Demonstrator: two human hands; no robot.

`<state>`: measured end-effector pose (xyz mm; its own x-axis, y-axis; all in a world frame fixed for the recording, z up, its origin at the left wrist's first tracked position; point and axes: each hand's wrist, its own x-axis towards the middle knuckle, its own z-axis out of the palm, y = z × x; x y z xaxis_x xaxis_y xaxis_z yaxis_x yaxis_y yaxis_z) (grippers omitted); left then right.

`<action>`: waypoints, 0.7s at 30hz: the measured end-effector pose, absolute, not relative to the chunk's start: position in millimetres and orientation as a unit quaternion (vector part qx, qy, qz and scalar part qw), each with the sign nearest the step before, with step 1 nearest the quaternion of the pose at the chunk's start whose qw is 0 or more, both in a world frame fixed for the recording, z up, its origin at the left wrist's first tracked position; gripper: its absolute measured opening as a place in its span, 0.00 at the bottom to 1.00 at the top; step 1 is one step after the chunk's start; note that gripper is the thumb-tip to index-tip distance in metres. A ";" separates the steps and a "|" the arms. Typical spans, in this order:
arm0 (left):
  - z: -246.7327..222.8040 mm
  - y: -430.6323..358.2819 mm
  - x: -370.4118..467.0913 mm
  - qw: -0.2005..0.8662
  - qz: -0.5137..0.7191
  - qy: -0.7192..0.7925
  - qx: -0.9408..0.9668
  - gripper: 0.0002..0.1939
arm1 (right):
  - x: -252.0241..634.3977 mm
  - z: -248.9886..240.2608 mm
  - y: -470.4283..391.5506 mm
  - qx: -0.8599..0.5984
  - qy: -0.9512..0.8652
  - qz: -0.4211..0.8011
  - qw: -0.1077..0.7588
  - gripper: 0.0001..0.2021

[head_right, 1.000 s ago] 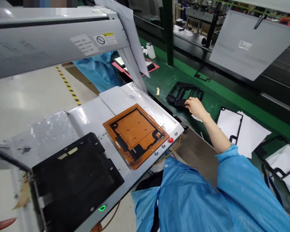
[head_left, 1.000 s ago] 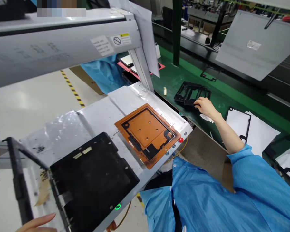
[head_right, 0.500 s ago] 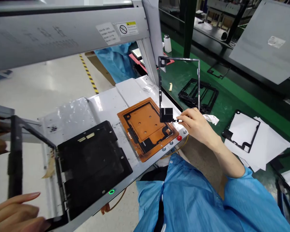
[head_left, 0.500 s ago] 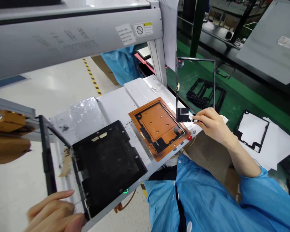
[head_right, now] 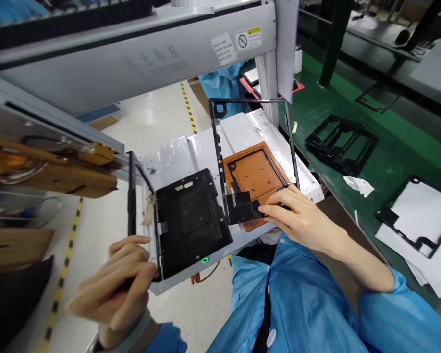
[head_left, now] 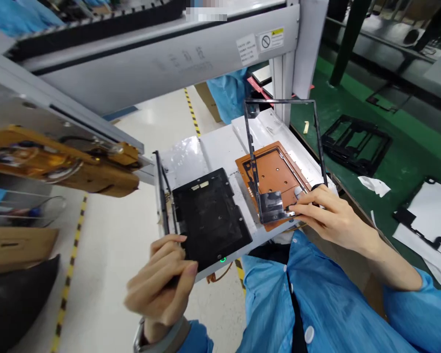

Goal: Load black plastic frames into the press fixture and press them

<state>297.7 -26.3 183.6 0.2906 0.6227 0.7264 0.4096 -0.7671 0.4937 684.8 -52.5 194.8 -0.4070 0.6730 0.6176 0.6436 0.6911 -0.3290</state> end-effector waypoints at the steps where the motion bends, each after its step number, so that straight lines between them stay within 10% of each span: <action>1: 187.2 -25.9 301.5 0.101 0.494 0.305 0.808 0.15 | 681.1 195.1 -52.9 -0.386 -0.839 0.027 0.382 0.11; 14: 177.9 -23.0 328.5 0.142 0.458 0.326 0.815 0.22 | 634.1 193.0 -57.4 -0.309 -0.862 0.136 0.377 0.15; 21: 182.6 -25.9 330.1 0.167 0.449 0.360 0.800 0.08 | 621.0 184.4 -59.3 -0.288 -0.878 0.153 0.351 0.21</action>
